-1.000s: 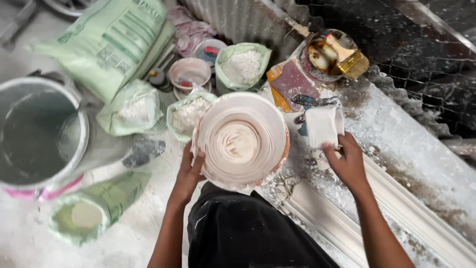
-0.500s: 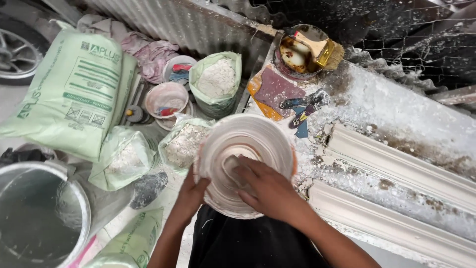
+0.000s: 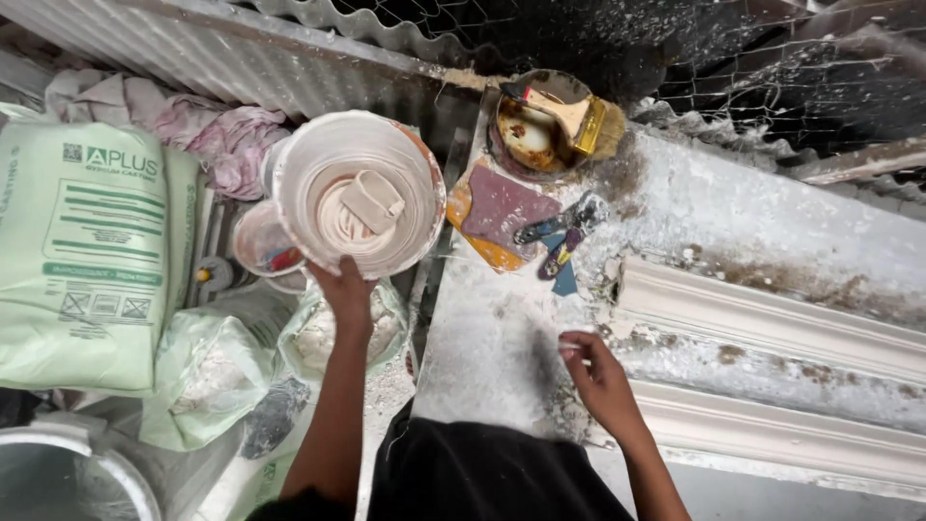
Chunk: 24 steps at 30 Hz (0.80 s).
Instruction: The person measures a long piece of white molding using a yellow tape measure. They then move around the workspace, handling a bucket and a plastic bottle before returning to the molding.
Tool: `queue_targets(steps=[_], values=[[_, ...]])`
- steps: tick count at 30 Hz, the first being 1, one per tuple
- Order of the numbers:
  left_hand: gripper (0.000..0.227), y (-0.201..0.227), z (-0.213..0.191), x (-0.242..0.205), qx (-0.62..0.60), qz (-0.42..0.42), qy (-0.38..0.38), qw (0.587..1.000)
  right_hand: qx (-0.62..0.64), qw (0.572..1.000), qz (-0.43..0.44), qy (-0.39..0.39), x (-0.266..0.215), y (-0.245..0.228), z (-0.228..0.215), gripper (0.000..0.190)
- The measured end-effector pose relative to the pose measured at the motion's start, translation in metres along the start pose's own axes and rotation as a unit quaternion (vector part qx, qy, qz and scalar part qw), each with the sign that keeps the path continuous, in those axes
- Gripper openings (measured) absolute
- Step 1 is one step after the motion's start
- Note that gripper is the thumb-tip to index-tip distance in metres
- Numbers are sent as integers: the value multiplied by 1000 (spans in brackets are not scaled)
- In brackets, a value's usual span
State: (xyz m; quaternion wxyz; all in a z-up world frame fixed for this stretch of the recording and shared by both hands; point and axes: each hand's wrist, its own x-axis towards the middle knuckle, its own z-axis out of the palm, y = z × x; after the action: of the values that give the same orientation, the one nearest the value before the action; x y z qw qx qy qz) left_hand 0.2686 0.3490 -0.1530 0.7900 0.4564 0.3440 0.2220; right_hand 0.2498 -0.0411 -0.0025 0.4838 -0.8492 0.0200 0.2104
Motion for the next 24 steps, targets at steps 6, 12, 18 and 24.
queue_targets(steps=[6,12,18,24], values=[[73,-76,18,132,2,-17,71,997,-26,989,128,-67,8,-1,22,34],[67,-144,17,194,6,-113,187,976,0,981,191,-37,9,47,11,34],[70,-236,-30,211,-52,-189,205,959,17,977,211,-4,15,39,4,30],[65,-252,-59,188,-148,-289,86,942,-6,980,193,-40,40,26,0,30]])
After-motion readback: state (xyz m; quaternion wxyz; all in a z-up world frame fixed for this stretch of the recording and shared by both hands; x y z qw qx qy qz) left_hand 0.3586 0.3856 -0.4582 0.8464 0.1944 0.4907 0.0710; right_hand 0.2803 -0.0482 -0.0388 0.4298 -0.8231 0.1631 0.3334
